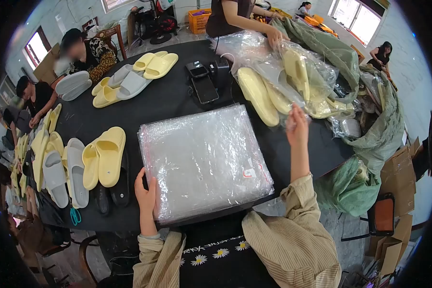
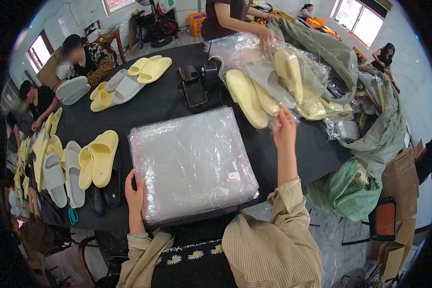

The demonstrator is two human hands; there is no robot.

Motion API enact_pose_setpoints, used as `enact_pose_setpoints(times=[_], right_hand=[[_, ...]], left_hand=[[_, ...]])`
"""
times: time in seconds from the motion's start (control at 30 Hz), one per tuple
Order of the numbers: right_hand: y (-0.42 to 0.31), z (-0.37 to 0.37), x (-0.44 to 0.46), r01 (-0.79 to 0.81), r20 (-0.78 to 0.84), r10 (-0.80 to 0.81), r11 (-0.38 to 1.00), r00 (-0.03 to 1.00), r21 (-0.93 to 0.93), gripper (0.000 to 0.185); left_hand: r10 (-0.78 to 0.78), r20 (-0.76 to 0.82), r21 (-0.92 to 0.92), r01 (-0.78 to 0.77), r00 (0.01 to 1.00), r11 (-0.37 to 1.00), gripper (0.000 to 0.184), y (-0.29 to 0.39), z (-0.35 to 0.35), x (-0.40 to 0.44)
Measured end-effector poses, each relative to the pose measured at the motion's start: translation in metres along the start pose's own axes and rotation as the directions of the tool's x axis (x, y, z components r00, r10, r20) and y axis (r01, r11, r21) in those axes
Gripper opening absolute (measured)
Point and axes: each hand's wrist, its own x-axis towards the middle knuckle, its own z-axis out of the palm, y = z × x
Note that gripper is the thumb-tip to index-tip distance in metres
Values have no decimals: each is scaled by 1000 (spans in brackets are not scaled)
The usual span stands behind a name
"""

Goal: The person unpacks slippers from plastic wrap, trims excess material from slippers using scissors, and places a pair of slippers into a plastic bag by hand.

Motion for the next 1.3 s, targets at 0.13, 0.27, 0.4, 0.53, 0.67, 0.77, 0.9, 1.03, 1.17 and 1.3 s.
enact_pose_setpoints(times=[0.13,0.27,0.4,0.53,0.67,0.77,0.9,1.03,1.17,1.3], right_hand=[[-48,18,-8,159,-56,-155,983,986,93,16],[-98,23,-23,251,65,-253,967,965,33,17],[-133,64,-59,285,262,-211,915,942,-286,14],[-177,98,-62,425,530,30,560,848,-712,14],[-240,107,-12,635,739,303,379,602,-673,14],[-263,131,12,442,524,453,281,722,-852,15],[-252,184,11,503,431,428,-65,795,-862,18],[-170,271,-45,655,547,424,-165,722,-737,31],[-73,295,-105,891,788,466,0,401,-453,63],[-71,310,-126,941,972,235,333,-22,-60,63]], left_hand=[[13,10,10,-13,1000,1000,47,0,-1,0],[2,2,22,-2,1000,1000,46,1,-1,0],[24,11,41,-25,1000,999,46,7,-3,0],[37,9,58,-38,999,998,51,4,-2,0],[102,15,103,-103,995,989,56,8,-2,1],[157,55,186,-165,986,969,51,6,-2,2],[115,114,246,-141,987,959,44,8,-2,0],[127,146,284,-165,981,945,46,4,-1,1],[120,151,300,-161,981,940,45,6,-2,0],[126,160,269,-167,979,949,44,0,-1,2]])
